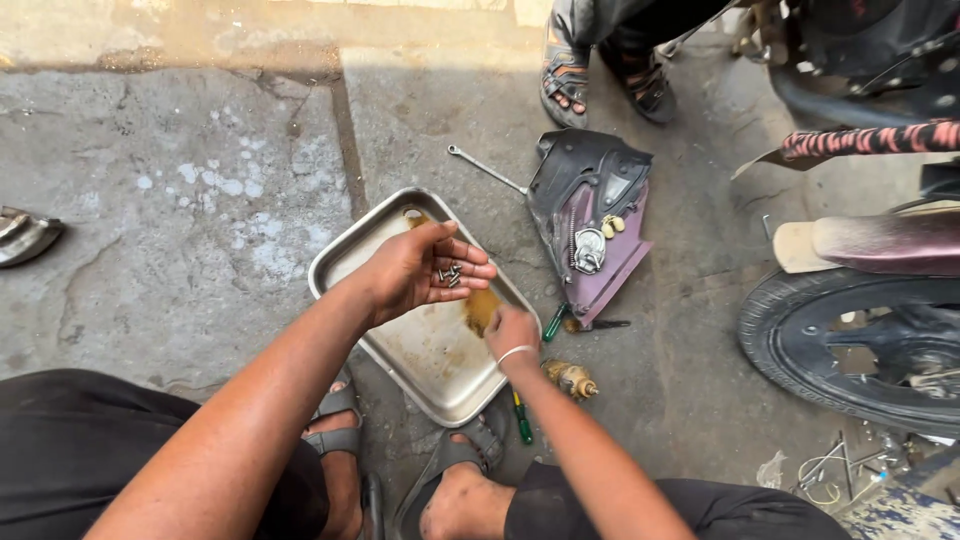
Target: Cleaning and reassembling a motorcycle carburetor with fuel and a brush.
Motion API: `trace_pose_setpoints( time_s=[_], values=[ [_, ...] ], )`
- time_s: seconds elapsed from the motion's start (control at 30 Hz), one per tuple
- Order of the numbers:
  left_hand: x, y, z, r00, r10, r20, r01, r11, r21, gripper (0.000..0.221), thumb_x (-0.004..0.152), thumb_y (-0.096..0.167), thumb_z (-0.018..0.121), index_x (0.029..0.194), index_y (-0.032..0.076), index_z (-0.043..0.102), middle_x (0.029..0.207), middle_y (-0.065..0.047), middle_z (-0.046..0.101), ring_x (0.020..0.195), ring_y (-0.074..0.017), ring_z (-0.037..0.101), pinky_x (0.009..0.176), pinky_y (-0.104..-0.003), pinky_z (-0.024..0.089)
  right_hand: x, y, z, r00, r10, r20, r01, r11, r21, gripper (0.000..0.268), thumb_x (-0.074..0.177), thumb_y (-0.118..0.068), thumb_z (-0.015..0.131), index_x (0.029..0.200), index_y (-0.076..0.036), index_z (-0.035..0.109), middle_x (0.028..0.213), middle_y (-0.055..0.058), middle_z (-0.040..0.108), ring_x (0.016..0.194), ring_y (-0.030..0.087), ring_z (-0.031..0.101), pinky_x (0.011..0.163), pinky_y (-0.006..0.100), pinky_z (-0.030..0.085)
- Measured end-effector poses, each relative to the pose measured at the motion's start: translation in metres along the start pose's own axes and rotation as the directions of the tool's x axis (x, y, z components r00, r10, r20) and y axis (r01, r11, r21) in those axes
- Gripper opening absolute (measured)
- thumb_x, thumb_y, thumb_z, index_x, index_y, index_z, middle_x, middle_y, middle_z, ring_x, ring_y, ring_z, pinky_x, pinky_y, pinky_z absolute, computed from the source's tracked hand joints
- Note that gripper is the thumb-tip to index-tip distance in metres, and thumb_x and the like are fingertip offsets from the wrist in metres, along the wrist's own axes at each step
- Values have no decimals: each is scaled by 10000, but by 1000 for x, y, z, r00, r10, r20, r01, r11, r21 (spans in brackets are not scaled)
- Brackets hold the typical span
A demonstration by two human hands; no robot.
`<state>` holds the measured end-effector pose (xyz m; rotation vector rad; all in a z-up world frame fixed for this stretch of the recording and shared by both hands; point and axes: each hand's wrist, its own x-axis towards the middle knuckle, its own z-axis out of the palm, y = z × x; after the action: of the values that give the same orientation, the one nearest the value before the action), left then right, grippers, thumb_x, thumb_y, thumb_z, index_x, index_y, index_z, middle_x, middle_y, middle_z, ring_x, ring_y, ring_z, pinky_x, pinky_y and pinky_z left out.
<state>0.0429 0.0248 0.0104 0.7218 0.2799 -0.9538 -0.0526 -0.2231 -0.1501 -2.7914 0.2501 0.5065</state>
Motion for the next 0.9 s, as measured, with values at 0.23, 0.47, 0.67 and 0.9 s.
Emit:
trace_pose_setpoints(
  time_s=[0.23, 0.47, 0.67, 0.9],
  values=[
    [13, -25, -3, 969, 39, -244, 19, 973, 230, 373, 1030, 270, 399, 1107, 43, 684, 1032, -95, 770, 910, -175, 735, 802, -323, 593, -36, -98, -184, 910, -243, -337, 398, 744, 537, 211, 836, -95, 718, 1046, -73, 728, 799, 54, 748, 733, 130, 740, 655, 289, 579],
    [14, -40, 13, 980, -179, -89, 189, 973, 130, 400, 1062, 268, 372, 1063, -39, 628, 1008, -187, 708, 904, -271, 742, 807, -366, 640, -43, -72, -214, 918, -79, -388, 276, 830, 484, 253, 941, -284, 779, 834, -57, 748, 644, 45, 689, 553, 101, 574, 501, 284, 439],
    [-8, -24, 40, 982, -183, 40, 175, 973, 153, 324, 1007, 122, 422, 1176, -62, 628, 1135, -191, 735, 1034, -281, 747, 858, -345, 633, -14, 58, -104, 907, 360, 217, -271, 895, -354, 512, 751, -341, 794, 1246, -244, 704, 1291, 116, 655, 1202, 296, 641, 1005, 446, 527],
    [-11, -32, 45, 992, -107, 66, 94, 979, 180, 285, 962, -75, 514, 1229, -74, 612, 1181, -187, 733, 1105, -267, 728, 920, -330, 623, -25, 111, 8, 899, 323, 296, -57, 757, -651, 422, 858, -359, 733, 1237, -172, 727, 1314, 93, 672, 1266, 320, 611, 1026, 455, 508]
  ],
)
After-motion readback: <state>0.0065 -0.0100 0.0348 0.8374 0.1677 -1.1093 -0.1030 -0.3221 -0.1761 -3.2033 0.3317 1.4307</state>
